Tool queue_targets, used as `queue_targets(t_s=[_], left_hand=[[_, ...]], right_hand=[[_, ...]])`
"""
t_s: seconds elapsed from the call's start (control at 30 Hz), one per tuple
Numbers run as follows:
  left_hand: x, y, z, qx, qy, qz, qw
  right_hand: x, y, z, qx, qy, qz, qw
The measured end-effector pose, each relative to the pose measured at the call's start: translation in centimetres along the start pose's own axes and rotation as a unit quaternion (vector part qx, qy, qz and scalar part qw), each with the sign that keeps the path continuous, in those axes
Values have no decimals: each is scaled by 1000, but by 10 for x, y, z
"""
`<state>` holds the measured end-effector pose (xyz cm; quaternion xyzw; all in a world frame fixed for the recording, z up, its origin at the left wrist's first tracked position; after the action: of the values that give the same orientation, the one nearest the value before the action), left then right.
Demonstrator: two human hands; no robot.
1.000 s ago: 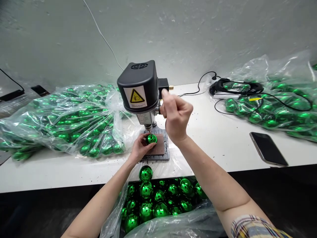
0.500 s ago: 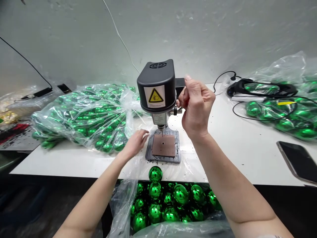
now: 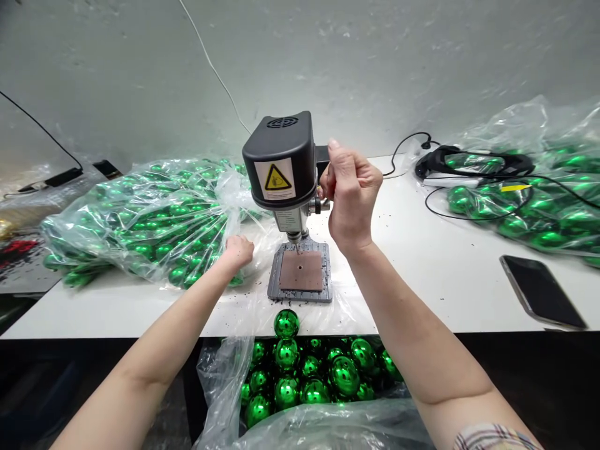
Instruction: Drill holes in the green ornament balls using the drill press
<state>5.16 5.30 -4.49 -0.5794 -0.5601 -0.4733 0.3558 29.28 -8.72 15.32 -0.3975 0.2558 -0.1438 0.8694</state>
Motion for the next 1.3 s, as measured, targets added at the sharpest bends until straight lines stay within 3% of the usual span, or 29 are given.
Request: queue_targets(t_s=[0.23,0.43,0.53,0.6,0.67,0.7,0.8,0.87,0.9,0.97,1.03,1.1,1.2,1.3], left_hand=[[7,-4,-9,-31,46,-15,998],[16,7,-15,-40,84,-87,992],[32,12,-29,-75,113,-89,987],[47,14,-47,-124,156,-144,969],[57,13,-67,-173,173,-299,923],[56,12,-75,-189,152,-404,882],[32,13,-89,-169,17,-675,718],[10,16,-91,-123,-53,-770,624],[0,18,-91,-102,-76,-796,592],[-16,22,-90,-75,-110,-822,554],[-26,26,-88,-65,-114,-831,540],[-31,28,-86,-66,-78,-832,545],[-34,34,-82,-101,-5,-801,590],[-38,46,-76,-148,33,-754,639]], right_hand=[[0,2,2,14,-1,-31,999],[0,2,2,2,0,-27,1000],[1,0,1,-2,-1,-4,1000],[1,0,1,-1,-4,5,1000],[1,0,1,2,-7,-1,1000],[0,0,1,4,-7,-3,1000],[0,0,1,5,-4,7,1000],[0,0,0,7,1,13,1000],[0,0,0,10,3,11,1000],[0,0,0,20,0,-1,1000],[0,1,1,35,-6,-14,999],[0,3,2,45,-12,-25,999],[2,8,4,45,-23,-36,998],[2,10,5,37,-29,-37,998]])
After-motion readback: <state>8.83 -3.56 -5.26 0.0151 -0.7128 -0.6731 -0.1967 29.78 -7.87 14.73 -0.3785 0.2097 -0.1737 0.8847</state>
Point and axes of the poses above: each hand's wrist, its own z-axis towards the middle knuckle, its own x-axis out of the back of the hand, y = z × x, the point moved 6 cm from there along z, towards the middle knuckle, and after that the axes turned 14 degrees about -z, right-handed, at the moved point
